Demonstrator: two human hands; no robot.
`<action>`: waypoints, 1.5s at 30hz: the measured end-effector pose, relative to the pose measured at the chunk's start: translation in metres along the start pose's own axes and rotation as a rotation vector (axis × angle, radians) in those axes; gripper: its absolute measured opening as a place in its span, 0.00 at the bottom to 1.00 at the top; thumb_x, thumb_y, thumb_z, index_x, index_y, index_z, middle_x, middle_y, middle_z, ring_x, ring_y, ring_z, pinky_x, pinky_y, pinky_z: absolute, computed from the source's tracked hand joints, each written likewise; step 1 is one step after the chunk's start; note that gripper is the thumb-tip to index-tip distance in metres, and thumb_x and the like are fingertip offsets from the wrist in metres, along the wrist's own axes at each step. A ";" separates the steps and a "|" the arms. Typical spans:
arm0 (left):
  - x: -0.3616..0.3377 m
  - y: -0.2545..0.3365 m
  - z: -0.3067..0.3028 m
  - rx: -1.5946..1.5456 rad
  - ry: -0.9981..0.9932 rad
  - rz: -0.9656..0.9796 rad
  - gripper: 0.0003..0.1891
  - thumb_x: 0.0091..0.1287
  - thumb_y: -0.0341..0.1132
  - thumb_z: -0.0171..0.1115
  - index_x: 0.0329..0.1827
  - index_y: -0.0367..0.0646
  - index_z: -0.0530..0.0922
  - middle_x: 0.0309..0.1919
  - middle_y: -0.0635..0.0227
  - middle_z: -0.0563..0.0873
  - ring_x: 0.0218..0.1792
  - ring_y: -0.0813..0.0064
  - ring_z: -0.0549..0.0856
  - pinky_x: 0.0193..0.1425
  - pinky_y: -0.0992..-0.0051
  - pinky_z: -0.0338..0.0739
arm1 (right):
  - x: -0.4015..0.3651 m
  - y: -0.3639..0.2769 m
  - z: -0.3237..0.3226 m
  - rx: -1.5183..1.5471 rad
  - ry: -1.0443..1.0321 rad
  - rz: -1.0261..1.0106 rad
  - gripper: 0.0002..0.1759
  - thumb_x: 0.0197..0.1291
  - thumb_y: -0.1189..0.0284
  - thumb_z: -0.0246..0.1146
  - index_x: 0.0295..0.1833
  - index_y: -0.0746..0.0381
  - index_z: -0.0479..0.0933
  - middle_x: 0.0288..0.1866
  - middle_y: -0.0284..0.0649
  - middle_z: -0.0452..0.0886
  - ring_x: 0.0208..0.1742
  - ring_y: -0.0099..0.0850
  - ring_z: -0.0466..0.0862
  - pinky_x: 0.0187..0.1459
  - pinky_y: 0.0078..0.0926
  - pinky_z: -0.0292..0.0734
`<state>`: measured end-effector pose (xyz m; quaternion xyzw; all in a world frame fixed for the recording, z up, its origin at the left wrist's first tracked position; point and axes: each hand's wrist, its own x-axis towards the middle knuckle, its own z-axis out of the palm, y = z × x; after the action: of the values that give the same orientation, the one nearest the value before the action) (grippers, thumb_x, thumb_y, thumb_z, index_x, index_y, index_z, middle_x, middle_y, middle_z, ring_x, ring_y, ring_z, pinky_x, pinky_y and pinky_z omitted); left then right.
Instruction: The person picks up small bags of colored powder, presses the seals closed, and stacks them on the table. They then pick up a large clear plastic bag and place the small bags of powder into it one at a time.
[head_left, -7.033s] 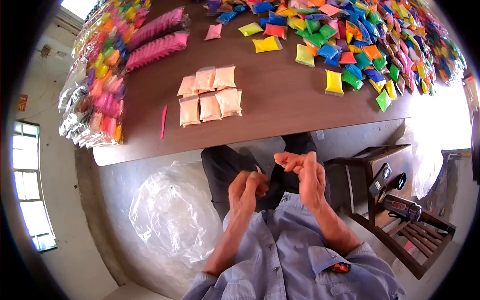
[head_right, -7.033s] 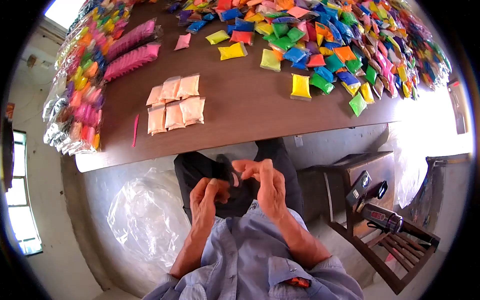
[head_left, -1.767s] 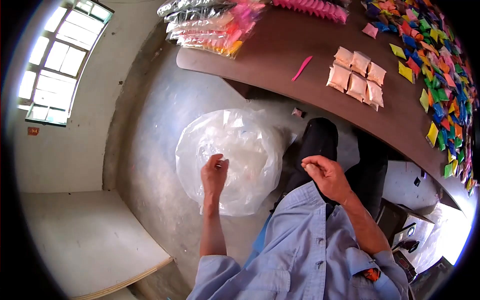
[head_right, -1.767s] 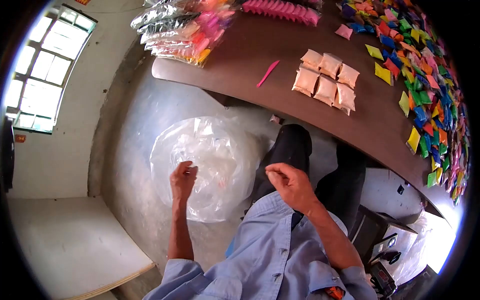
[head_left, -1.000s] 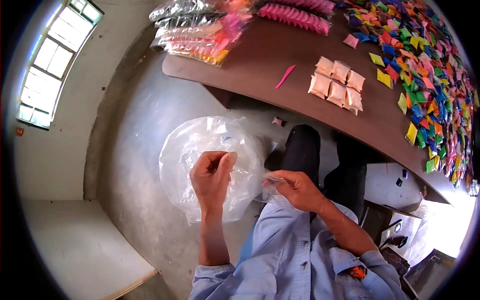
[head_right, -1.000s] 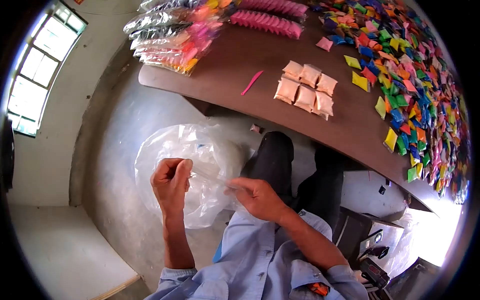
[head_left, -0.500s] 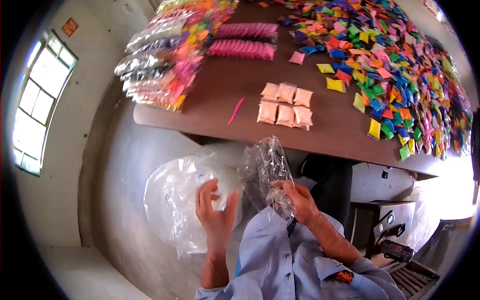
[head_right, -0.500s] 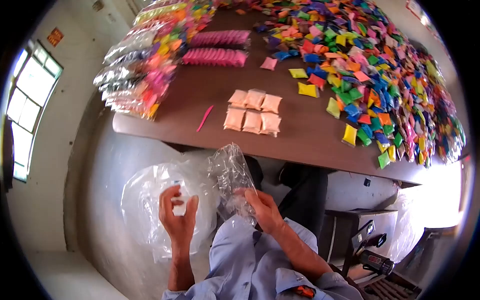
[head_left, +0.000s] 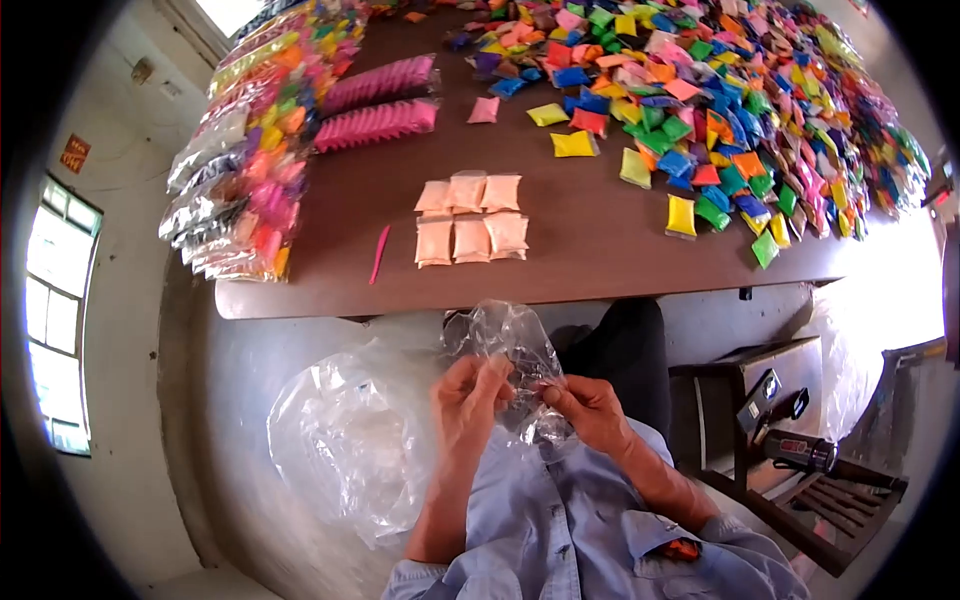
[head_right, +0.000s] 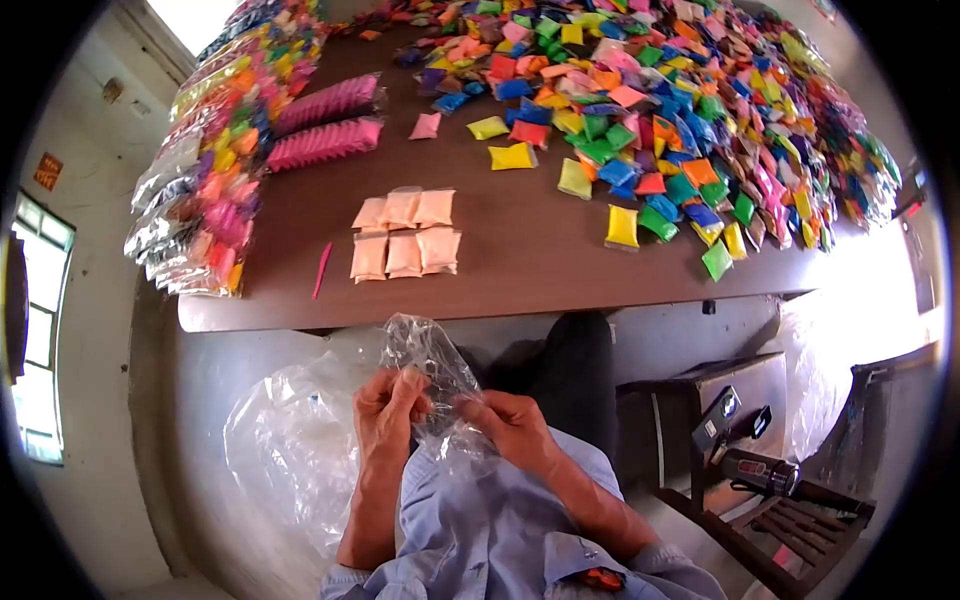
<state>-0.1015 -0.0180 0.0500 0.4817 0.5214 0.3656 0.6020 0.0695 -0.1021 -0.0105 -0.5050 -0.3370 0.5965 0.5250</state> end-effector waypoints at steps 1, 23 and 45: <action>0.003 0.000 0.006 -0.024 0.010 -0.001 0.16 0.76 0.43 0.71 0.39 0.37 0.87 0.25 0.71 0.87 0.28 0.85 0.81 0.33 0.81 0.74 | -0.002 -0.005 -0.005 0.011 -0.024 0.020 0.14 0.78 0.69 0.66 0.60 0.66 0.86 0.36 0.24 0.79 0.38 0.13 0.74 0.38 0.17 0.71; -0.029 -0.064 0.072 0.125 -0.448 -0.179 0.19 0.69 0.33 0.74 0.59 0.33 0.83 0.46 0.62 0.92 0.48 0.77 0.90 0.57 0.73 0.83 | 0.026 -0.043 -0.044 0.531 0.582 -0.220 0.15 0.80 0.60 0.63 0.55 0.61 0.83 0.45 0.32 0.87 0.45 0.23 0.87 0.49 0.26 0.86; -0.046 -0.060 0.048 0.656 -0.532 0.224 0.12 0.70 0.34 0.74 0.51 0.39 0.88 0.38 0.56 0.93 0.39 0.55 0.93 0.44 0.66 0.85 | 0.022 -0.037 -0.123 0.610 0.626 -0.399 0.15 0.81 0.61 0.62 0.57 0.61 0.84 0.44 0.36 0.89 0.42 0.29 0.92 0.41 0.24 0.88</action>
<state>-0.0670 -0.0871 0.0050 0.7787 0.3810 0.1068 0.4869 0.1995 -0.0883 -0.0138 -0.4087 -0.0626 0.3750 0.8297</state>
